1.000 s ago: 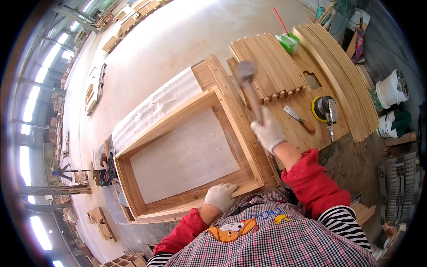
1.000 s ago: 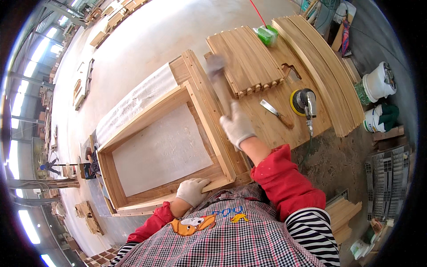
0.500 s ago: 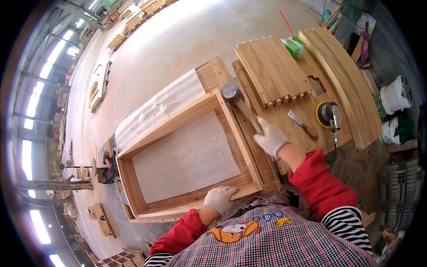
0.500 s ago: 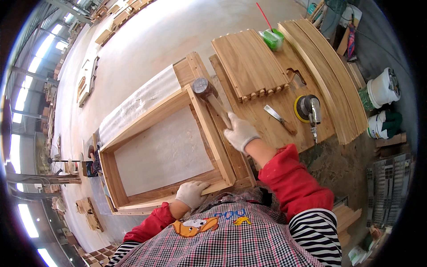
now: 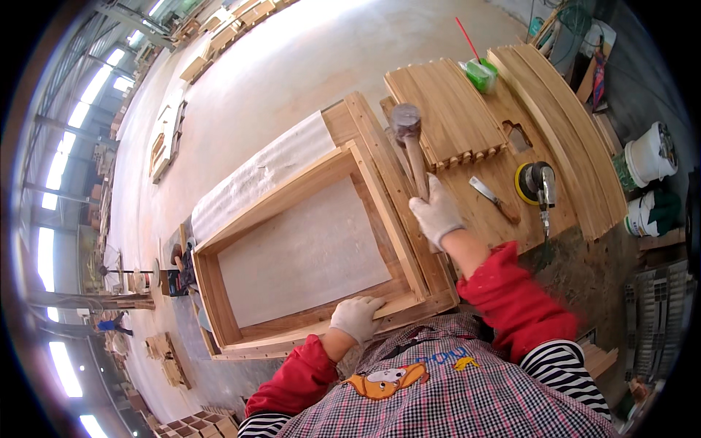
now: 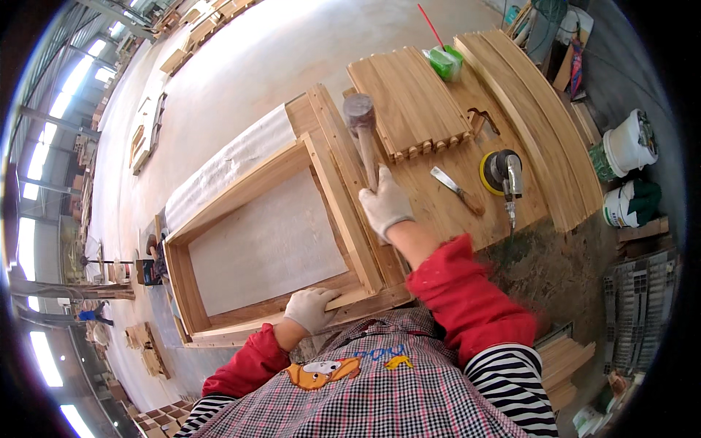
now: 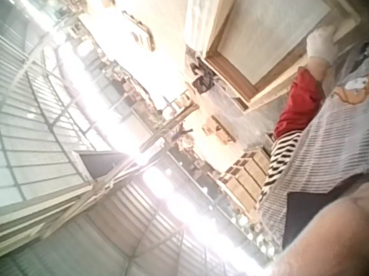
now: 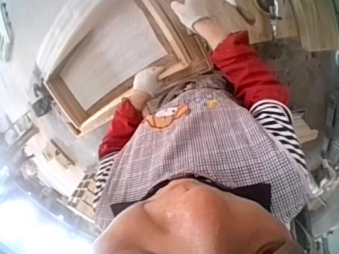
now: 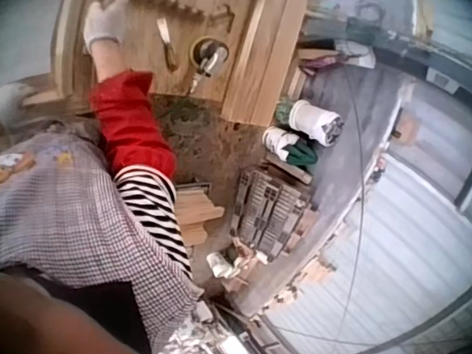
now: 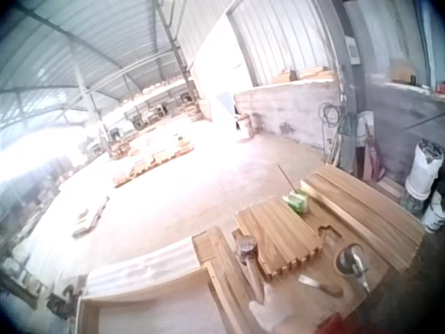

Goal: The person assembles a wooden box-like structure using a hammer and a chisel. They secure joints by tapping with the hammer, then use the chisel to trim or adjust edges. The person wipes the surface with a cloth and continues to refine the assembly.

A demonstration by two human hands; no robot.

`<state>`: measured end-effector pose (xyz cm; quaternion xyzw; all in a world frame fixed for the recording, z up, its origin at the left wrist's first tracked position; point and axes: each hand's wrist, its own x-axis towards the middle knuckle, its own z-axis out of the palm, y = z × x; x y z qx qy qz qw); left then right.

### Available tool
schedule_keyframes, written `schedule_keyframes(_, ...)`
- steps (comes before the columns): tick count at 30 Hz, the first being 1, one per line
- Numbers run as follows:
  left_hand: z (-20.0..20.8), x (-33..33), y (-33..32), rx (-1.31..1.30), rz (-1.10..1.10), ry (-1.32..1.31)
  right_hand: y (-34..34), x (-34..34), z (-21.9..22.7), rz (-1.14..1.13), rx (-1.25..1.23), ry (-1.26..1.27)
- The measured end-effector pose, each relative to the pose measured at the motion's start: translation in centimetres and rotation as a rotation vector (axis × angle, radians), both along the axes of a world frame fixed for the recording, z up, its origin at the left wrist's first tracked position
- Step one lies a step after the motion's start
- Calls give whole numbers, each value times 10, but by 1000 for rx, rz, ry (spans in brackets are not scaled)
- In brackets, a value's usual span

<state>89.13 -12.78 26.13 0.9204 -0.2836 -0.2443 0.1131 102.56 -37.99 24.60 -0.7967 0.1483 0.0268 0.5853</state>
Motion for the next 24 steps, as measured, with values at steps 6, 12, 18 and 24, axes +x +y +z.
schedule_keyframes(6,-2,1,3,-7,27,-27,-41,-18,-5,437,-137,22)
schedule_keyframes(12,-6,-9,1,6,53,-4,-82,-82,-18,369,-200,59)
schedule_keyframes(18,-4,-11,-3,17,41,-16,-132,-122,-53,441,-561,199)
schedule_keyframes(24,0,-11,-13,49,47,-31,-143,-137,-88,409,-516,135)
